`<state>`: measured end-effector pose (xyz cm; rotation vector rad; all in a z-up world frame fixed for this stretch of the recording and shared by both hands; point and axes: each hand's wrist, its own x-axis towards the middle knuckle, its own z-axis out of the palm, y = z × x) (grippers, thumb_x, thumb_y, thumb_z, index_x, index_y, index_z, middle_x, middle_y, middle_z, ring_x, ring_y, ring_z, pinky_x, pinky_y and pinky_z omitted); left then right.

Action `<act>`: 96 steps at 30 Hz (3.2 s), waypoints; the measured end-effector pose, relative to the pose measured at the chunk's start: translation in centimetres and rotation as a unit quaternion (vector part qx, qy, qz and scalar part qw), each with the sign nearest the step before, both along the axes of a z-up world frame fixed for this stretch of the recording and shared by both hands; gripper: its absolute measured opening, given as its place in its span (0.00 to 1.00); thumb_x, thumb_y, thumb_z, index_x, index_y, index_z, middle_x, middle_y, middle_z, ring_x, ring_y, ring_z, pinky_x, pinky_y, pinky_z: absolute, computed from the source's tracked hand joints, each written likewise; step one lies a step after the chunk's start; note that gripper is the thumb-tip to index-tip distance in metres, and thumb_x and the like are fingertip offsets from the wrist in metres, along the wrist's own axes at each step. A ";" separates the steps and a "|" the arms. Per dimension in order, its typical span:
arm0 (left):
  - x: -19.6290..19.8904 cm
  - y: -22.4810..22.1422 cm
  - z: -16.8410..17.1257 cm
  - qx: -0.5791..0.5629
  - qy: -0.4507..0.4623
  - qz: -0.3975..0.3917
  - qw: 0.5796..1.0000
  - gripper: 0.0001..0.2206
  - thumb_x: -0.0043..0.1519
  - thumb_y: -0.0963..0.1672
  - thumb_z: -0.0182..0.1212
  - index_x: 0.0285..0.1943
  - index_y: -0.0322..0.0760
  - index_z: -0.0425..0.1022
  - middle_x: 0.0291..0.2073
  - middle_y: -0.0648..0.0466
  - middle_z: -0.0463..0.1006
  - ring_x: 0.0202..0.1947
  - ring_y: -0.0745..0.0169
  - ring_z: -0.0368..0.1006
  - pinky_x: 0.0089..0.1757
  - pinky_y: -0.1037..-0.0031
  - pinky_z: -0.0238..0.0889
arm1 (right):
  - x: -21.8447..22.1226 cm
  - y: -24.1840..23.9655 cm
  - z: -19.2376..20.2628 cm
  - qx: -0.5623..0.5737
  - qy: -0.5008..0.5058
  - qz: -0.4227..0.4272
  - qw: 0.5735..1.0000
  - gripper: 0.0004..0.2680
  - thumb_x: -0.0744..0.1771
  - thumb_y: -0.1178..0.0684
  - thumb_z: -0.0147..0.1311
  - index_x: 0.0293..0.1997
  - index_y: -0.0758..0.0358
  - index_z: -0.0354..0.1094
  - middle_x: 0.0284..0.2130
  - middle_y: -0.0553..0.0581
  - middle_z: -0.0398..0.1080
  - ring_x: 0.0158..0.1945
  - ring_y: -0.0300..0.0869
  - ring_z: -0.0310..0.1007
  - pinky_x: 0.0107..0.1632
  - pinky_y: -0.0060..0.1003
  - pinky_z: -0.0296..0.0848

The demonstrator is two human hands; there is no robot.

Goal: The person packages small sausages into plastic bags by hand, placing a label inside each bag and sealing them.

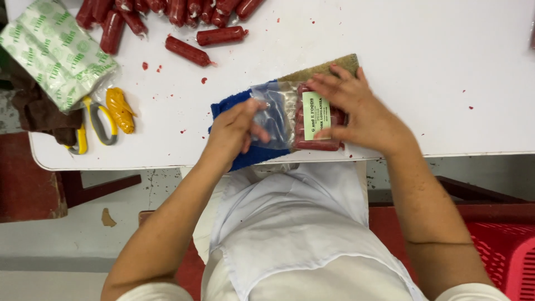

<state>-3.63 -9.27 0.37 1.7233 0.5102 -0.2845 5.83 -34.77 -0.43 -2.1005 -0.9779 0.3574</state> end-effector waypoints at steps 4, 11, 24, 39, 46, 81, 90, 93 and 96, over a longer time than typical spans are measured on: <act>-3.1 0.7 0.6 -0.013 0.071 0.000 0.997 0.21 0.58 0.54 0.59 0.56 0.44 0.78 0.27 0.56 0.82 0.20 0.73 0.67 0.28 0.83 0.57 | 3.0 2.2 1.4 -0.011 -0.071 -0.036 0.997 0.14 0.70 0.51 0.52 0.63 0.56 0.68 0.48 0.59 0.73 0.53 0.56 0.70 0.55 0.55 0.65; -4.2 0.1 -1.7 0.107 0.030 0.006 0.994 0.10 0.54 0.48 0.72 0.43 0.50 0.82 0.23 0.64 0.77 0.27 0.76 0.72 0.35 0.82 0.65 | 5.2 9.9 3.8 -0.262 0.058 0.073 0.961 0.12 0.69 0.40 0.48 0.52 0.52 0.71 0.45 0.50 0.73 0.49 0.44 0.70 0.48 0.44 0.68; -5.1 1.4 6.6 0.116 -0.457 -0.111 0.875 0.41 0.54 0.59 0.66 0.76 0.53 0.53 0.79 0.51 0.51 0.77 0.54 0.55 0.65 0.64 0.67 | -3.0 0.8 1.6 0.335 -0.046 -0.131 0.932 0.07 0.74 0.57 0.49 0.41 0.69 0.66 0.39 0.62 0.61 0.44 0.46 0.63 0.52 0.35 0.62; -4.3 -3.0 -1.9 0.037 -0.511 -0.081 0.855 0.10 0.66 0.43 0.64 0.56 0.48 0.78 0.48 0.62 0.81 0.52 0.68 0.78 0.61 0.78 0.74 | -9.8 -1.9 -3.8 0.322 -0.158 -0.242 0.902 0.07 0.76 0.78 0.44 0.50 0.74 0.60 0.43 0.74 0.66 0.50 0.62 0.72 0.57 0.50 0.74; -5.0 -3.4 2.9 0.006 -0.277 0.012 0.961 0.29 0.64 0.47 0.59 0.76 0.45 0.58 0.40 0.60 0.81 0.43 0.71 0.77 0.54 0.77 0.68 | -9.2 0.7 -0.8 0.335 0.015 -0.332 0.882 0.20 0.74 0.67 0.51 0.73 0.65 0.45 0.32 0.61 0.61 0.34 0.40 0.58 0.50 0.33 0.62; -1.4 -0.8 -2.6 0.213 -0.311 -0.251 0.891 0.16 0.65 0.46 0.58 0.60 0.39 0.75 0.52 0.53 0.81 0.54 0.56 0.75 0.54 0.67 0.65 | 4.6 -26.7 -0.6 0.193 -0.149 -0.459 0.854 0.41 0.77 0.76 0.57 0.84 0.40 0.17 0.84 0.45 0.13 0.98 0.64 0.48 0.55 0.32 0.78; -1.1 -1.4 -2.7 0.212 -0.345 -0.229 0.885 0.12 0.65 0.43 0.57 0.57 0.38 0.76 0.51 0.53 0.81 0.54 0.54 0.76 0.54 0.68 0.68 | 16.8 -37.0 -2.7 -0.146 -0.249 -0.491 0.822 0.04 0.75 0.57 0.57 0.48 0.68 0.70 0.37 0.65 0.74 0.36 0.56 0.72 0.35 0.52 0.66; -1.0 -1.7 -2.4 0.217 -0.341 -0.226 0.886 0.11 0.65 0.43 0.57 0.56 0.39 0.77 0.50 0.52 0.82 0.53 0.56 0.77 0.53 0.69 0.67 | 17.9 -37.9 -5.2 -0.092 -0.225 -0.540 0.806 0.07 0.76 0.51 0.55 0.48 0.64 0.69 0.37 0.58 0.75 0.32 0.49 0.74 0.34 0.49 0.69; -0.4 -2.0 -2.2 0.232 -0.357 -0.213 0.879 0.11 0.65 0.42 0.58 0.54 0.38 0.78 0.48 0.52 0.82 0.50 0.56 0.78 0.53 0.71 0.68 | 17.6 -40.6 -8.1 -0.097 -0.410 -0.518 0.744 0.14 0.71 0.62 0.68 0.59 0.77 0.68 0.52 0.79 0.71 0.55 0.68 0.66 0.58 0.51 0.55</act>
